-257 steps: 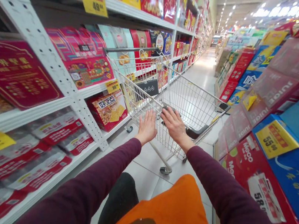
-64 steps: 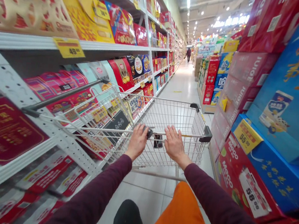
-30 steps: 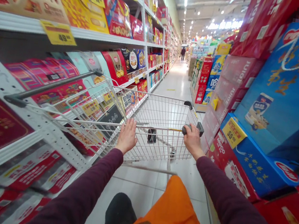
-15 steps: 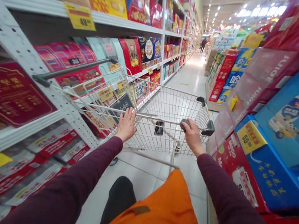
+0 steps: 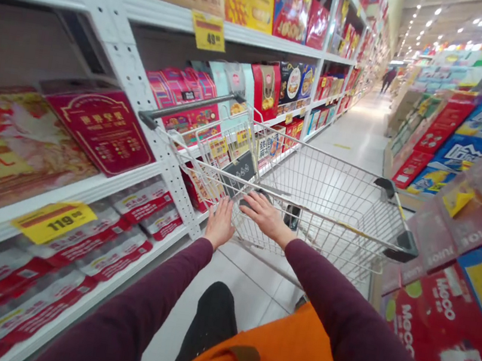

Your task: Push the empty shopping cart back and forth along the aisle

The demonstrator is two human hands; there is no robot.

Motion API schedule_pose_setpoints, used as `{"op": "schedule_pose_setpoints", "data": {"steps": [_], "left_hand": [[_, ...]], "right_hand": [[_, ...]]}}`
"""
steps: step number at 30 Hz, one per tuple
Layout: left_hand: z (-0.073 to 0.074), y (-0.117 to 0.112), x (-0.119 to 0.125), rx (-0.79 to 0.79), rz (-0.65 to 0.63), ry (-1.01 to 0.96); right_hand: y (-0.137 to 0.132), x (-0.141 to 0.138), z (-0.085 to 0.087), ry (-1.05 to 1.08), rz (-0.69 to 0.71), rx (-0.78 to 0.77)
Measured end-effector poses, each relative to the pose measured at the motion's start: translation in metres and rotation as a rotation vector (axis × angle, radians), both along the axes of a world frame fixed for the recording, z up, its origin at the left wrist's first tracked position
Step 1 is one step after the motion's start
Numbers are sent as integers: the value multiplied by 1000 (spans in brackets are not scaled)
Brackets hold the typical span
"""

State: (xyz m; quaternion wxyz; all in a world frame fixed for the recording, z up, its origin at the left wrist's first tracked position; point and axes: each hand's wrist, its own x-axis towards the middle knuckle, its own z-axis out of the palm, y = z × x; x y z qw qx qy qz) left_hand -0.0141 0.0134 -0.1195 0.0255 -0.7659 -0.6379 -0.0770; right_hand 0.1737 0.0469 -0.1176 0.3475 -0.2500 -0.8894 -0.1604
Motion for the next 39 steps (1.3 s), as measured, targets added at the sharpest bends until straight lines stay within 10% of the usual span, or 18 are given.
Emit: {"op": "schedule_pose_setpoints", "data": {"steps": [6,15,24,31,39], "left_hand": [[-6,-13,-51,-20,150,-15],[-15,-30,-71,-88,179,-22],[-11,-13,-38,-32,103,-48],[-7,-21,-17,-42,23,-9],[-3,-20,6,-29,31,-28]], "right_hand": [[59,-76,29,-188,83,31],[52,-76,-67,-473,130,-59],[70,-72,-6,-226,98,-57],[37,-38,-74,-385,153,-143],[37,-10,-1,-173,70,-92]]}}
